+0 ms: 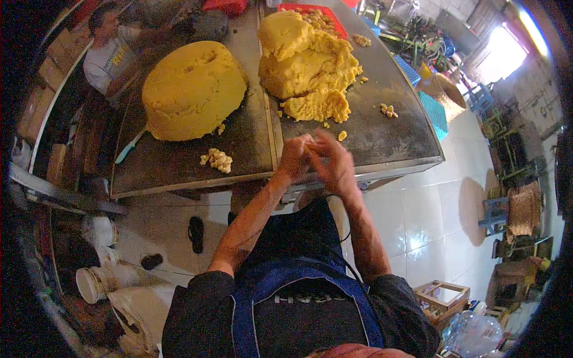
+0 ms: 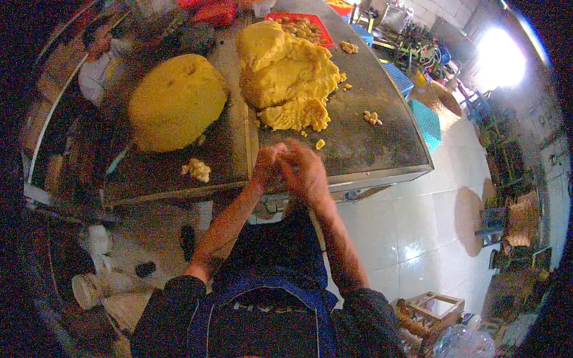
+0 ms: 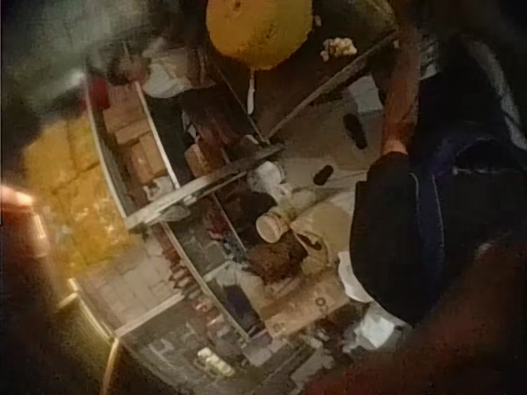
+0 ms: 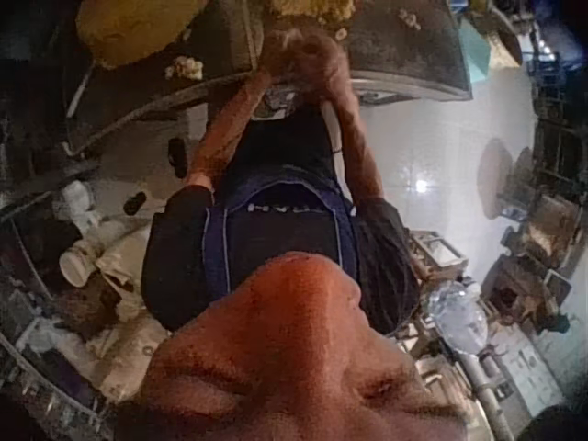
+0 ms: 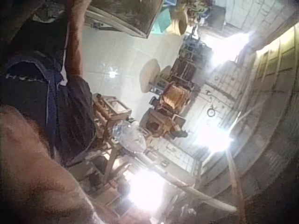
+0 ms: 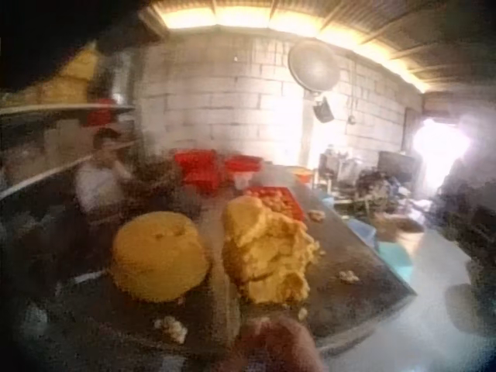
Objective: The recorder and other workers are portioning yellow dough into small balls at a work table.
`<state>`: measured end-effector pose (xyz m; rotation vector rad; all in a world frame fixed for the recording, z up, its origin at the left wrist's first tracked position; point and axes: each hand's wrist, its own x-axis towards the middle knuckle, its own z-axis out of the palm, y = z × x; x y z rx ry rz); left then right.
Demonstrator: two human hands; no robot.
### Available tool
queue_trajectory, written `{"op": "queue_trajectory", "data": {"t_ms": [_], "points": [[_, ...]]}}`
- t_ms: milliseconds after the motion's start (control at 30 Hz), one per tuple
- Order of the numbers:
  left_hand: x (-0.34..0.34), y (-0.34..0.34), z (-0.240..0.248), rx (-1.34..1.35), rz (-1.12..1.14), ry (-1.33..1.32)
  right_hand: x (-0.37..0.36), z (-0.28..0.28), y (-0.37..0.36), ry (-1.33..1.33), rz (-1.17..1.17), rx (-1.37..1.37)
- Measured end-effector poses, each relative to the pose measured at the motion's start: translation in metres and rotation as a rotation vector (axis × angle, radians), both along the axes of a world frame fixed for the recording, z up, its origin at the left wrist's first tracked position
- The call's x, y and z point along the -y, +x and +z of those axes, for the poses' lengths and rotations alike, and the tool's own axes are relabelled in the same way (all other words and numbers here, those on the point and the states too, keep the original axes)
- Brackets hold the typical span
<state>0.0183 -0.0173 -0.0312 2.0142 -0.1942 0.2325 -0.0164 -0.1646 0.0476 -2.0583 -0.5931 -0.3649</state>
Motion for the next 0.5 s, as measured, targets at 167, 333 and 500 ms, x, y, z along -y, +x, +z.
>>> {"op": "queue_trajectory", "data": {"t_ms": [167, 333, 500], "points": [[0.000, 0.000, -0.002, 0.112, 0.046, -0.213, -0.005, 0.004, 0.005, -0.106, -0.054, -0.331], [-0.009, 0.004, 0.007, -0.223, -0.048, -0.073, -0.005, -0.006, 0.007, -0.127, -0.084, 0.119], [-0.006, 0.002, 0.005, 0.050, -0.022, -0.175, -0.002, -0.005, 0.009, 0.126, -0.114, -0.302]]}}
